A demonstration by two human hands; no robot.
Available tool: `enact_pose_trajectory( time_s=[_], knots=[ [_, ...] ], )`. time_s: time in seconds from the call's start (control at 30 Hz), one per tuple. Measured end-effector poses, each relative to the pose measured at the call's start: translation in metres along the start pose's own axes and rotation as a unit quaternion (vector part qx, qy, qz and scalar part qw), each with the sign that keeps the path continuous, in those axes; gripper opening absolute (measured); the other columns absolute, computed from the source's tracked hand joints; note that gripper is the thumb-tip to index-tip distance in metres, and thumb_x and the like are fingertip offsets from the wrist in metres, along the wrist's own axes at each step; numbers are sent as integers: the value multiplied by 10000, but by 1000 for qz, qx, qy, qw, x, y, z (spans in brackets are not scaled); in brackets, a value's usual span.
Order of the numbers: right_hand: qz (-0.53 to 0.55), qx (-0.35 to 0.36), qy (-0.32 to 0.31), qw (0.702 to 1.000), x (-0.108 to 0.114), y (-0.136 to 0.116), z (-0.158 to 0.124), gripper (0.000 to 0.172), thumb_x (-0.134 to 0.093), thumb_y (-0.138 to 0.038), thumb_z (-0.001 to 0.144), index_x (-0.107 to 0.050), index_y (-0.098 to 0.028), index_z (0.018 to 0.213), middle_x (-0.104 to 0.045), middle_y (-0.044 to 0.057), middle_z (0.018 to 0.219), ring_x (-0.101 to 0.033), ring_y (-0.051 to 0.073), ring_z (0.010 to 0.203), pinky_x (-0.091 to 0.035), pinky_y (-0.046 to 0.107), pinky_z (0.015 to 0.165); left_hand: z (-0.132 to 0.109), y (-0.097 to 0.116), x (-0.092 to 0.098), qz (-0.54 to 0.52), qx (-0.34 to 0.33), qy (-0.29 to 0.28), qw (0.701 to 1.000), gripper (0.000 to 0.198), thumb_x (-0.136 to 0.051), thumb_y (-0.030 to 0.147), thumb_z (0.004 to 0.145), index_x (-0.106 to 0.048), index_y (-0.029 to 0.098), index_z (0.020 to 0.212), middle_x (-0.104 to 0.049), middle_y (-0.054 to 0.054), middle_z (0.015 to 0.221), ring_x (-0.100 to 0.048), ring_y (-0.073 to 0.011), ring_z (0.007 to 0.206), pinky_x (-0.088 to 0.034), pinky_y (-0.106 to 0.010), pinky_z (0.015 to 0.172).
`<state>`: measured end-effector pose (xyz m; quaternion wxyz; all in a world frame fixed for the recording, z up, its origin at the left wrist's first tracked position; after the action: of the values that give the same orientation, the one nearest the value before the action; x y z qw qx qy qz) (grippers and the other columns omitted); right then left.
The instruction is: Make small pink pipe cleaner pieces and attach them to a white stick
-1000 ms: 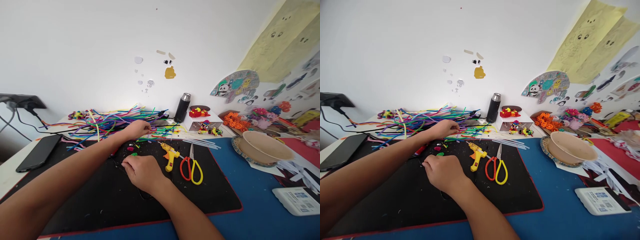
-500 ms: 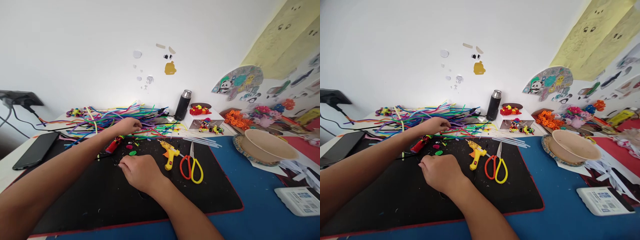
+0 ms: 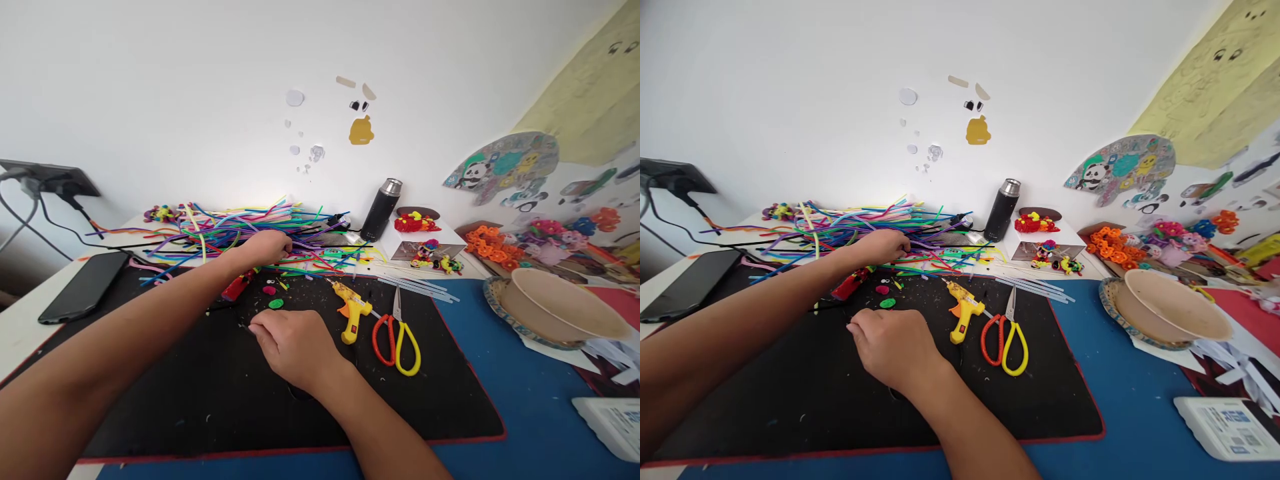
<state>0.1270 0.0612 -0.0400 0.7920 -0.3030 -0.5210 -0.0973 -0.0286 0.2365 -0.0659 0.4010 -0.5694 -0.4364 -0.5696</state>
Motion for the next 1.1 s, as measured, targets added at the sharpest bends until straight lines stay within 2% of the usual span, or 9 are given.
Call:
enact_pose_trajectory(
  time_s=[0.37,0.63,0.9,1.0,1.1],
  knots=[
    [-18,8,-25,999,-5,-2,0,277,-471,-317,1085,-699,-195,987,-788,22,867,-741,188,781,-362,288,583,-1,5,0,45,-19,-9,999,231,-560,210,858,-755,226,980,-784,-98,1029,-704,-263,900,-459,-294,686],
    [-16,7,-43,999,-5,-3,0,261,-475,-301,1082,-699,-190,1006,-798,25,905,-748,195,808,-406,287,617,-1,9,6,54,-7,-18,998,246,-519,170,873,-763,183,897,-788,-132,932,-712,-266,817,-464,-298,677],
    [-12,0,-52,999,-6,-1,0,271,-467,-307,1085,-704,-187,1033,-804,41,928,-755,202,834,-440,276,647,-10,1,33,40,-34,5,999,252,-495,251,924,-740,202,957,-790,-92,963,-707,-247,850,-459,-284,700],
    [-8,0,-47,999,-6,-1,0,279,-462,-310,1087,-703,-189,1013,-803,39,913,-757,200,826,-440,273,638,-13,-7,45,-3,-35,44,998,228,-529,284,905,-726,218,997,-780,-57,916,-692,-234,799,-446,-289,685],
    [-2,0,-42,999,-6,-1,0,279,-463,-307,1085,-707,-188,1019,-808,41,922,-760,200,827,-452,279,649,-17,-13,51,-65,-28,66,995,191,-560,300,883,-724,210,922,-763,-43,854,-672,-222,762,-442,-293,680]
  ],
)
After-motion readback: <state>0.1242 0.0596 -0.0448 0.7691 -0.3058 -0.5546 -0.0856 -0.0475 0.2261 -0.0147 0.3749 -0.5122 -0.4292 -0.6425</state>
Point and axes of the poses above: each hand's wrist, its own z-axis towards the middle knuckle, its own x-axis out of the back of the hand, y = z × x, the point moved 5 cm from there along z, towards the middle knuckle
